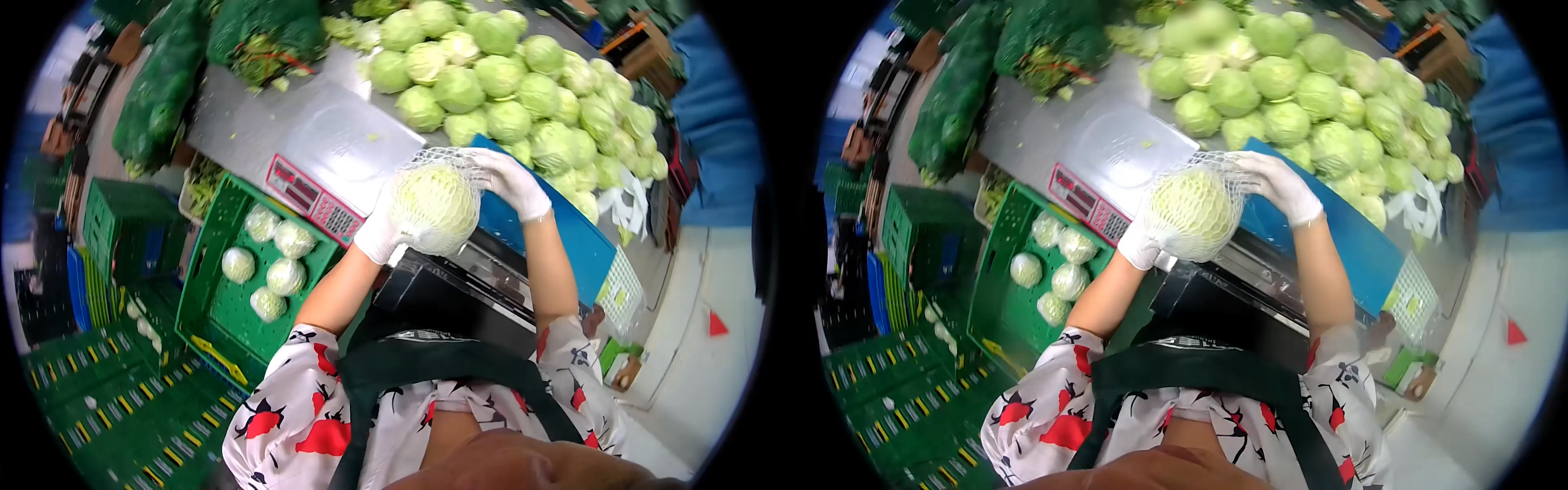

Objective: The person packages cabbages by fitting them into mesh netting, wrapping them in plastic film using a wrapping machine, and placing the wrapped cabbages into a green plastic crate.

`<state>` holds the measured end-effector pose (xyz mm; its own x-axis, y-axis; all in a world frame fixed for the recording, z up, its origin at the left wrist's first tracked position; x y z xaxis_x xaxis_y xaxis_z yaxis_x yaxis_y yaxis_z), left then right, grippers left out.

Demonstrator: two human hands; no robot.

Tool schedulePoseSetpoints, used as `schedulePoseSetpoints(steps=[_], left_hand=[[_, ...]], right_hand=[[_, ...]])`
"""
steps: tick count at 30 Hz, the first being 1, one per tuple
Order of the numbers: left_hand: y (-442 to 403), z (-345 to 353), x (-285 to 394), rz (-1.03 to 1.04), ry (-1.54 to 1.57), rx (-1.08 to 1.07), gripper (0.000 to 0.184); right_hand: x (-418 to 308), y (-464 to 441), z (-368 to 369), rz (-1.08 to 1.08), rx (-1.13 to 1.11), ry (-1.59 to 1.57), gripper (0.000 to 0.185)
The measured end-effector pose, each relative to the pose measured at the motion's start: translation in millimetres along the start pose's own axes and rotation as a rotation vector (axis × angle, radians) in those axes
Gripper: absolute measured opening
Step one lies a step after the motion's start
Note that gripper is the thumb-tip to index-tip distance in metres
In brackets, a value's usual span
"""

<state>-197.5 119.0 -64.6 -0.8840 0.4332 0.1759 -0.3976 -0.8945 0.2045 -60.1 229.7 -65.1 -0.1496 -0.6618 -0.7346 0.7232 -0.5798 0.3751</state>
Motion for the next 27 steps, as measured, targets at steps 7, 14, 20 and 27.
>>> schedulePoseSetpoints(steps=[7,14,20,27], left_hand=[[-99,73,-46,0.336,-1.103,-0.219,0.046],[-137,78,-96,0.423,-1.644,0.066,0.060],[-99,53,-140,0.176,-1.553,-0.032,0.081],[20,19,-64,0.595,-2.869,0.336,0.075]], right_hand=[[3,146,-11,-0.536,0.510,0.099,0.062],[59,221,-64,-0.844,0.989,0.141,0.061],[73,250,-92,-0.649,0.954,0.260,0.054],[104,350,-58,-0.374,1.698,1.439,0.057]])
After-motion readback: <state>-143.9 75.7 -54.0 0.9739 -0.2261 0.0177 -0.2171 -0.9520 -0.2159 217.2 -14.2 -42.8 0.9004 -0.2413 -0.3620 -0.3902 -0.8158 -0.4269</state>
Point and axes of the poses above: each hand's wrist, its own y-axis away from the middle knuckle, its own z-axis out of the palm, x = y × z, the point moved 7 cm from there along -y, towards the middle knuckle, and after that the axes turned 10 degrees about -y, right-handed, at the moved point
